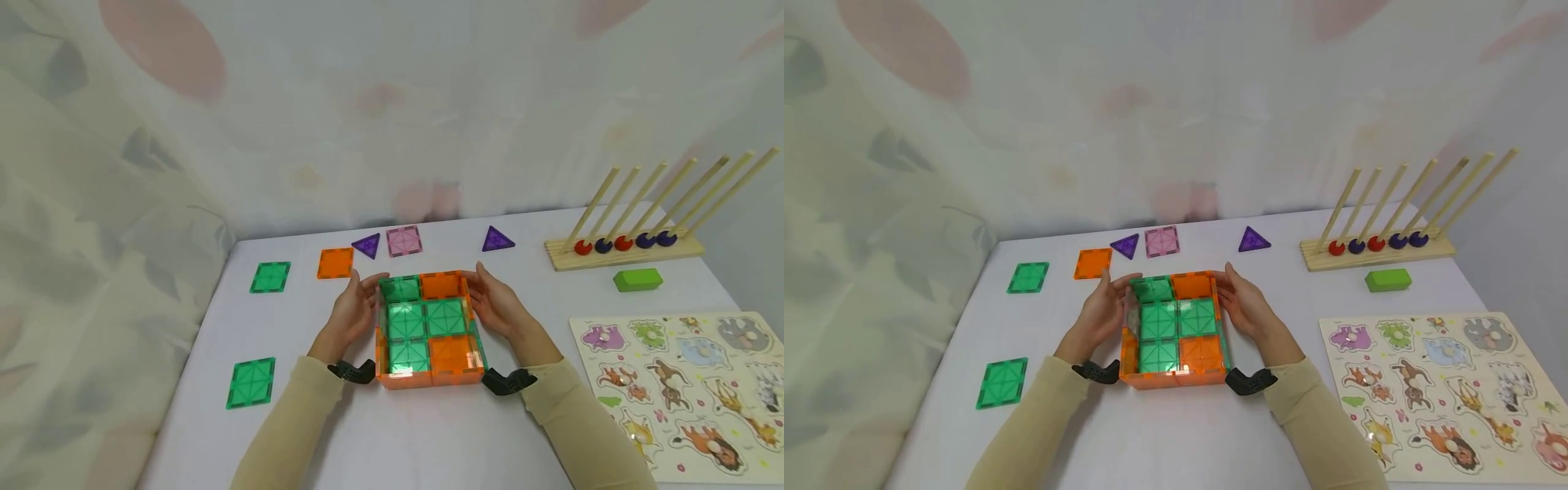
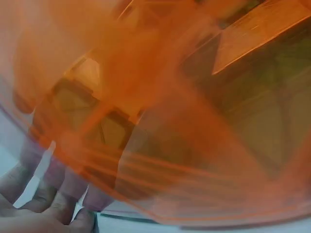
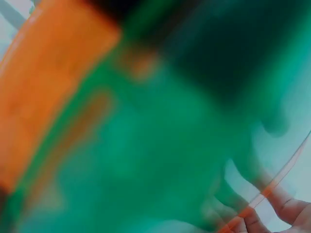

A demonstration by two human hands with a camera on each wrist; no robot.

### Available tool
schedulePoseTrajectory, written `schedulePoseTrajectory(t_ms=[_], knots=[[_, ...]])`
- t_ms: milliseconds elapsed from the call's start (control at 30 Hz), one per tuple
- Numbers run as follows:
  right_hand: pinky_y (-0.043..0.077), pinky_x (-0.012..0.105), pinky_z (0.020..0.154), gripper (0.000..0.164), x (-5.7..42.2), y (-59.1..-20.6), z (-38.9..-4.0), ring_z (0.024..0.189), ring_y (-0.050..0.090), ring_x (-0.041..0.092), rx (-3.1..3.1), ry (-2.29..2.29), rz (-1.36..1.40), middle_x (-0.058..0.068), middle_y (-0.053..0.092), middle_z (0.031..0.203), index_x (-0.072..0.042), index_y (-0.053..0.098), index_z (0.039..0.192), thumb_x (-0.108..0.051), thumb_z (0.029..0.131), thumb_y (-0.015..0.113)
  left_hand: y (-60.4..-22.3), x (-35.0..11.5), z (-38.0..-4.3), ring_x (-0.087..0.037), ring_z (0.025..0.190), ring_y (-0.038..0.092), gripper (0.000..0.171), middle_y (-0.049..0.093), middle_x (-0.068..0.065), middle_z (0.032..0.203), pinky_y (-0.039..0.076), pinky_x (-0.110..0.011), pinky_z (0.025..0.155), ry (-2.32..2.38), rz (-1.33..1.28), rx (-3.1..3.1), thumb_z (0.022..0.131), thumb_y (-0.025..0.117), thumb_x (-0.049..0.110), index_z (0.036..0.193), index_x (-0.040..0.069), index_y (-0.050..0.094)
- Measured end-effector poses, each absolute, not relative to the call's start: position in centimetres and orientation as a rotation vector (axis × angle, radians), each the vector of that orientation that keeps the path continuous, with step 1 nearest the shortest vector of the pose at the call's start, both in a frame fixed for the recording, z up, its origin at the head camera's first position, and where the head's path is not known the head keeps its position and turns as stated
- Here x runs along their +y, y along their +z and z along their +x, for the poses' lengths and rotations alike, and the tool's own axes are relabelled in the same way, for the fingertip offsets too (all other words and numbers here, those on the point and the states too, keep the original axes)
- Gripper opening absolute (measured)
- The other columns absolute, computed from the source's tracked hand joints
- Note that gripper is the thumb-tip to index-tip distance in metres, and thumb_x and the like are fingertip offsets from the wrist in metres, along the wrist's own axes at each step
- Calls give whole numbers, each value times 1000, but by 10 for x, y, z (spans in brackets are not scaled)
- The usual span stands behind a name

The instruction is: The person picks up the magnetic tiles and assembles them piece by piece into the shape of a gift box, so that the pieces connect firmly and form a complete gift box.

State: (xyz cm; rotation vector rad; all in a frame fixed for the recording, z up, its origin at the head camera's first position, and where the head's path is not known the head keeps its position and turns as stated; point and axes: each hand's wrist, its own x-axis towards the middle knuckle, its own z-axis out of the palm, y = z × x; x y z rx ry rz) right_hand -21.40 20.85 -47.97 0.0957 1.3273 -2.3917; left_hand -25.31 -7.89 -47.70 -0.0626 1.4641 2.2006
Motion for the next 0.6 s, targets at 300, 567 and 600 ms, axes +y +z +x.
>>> schedulePoseTrajectory(t_ms=[300, 567, 600], knots=[[30, 34, 115, 56, 201, -482, -211, 123, 40, 11, 1562, -2292, 26, 4, 45, 134, 0, 35, 142, -40, 103, 38, -480, -75, -243, -18, 139, 30, 58, 41, -5, 147, 19, -37, 120, 2024, -20, 1778, 103, 33, 46, 137, 2, 47], [19, 40, 120, 56, 198, -484, -209, 138, 29, 21, 1680, -2256, 62, 16, 32, 150, 3, 31, 146, -35, 105, 35, -476, -69, -219, -21, 150, 11, 63, 19, -2, 161, 10, -44, 121, 1819, 16, 2042, 102, 33, 50, 153, 13, 26], [18, 40, 120, 56, 198, -484, -209, 140, 27, 22, 1687, -2251, 66, 17, 30, 152, 3, 29, 147, -34, 105, 34, -474, -68, -214, -21, 150, 8, 64, 15, -1, 162, 9, -45, 121, 1777, 24, 2075, 102, 33, 50, 154, 15, 20]])
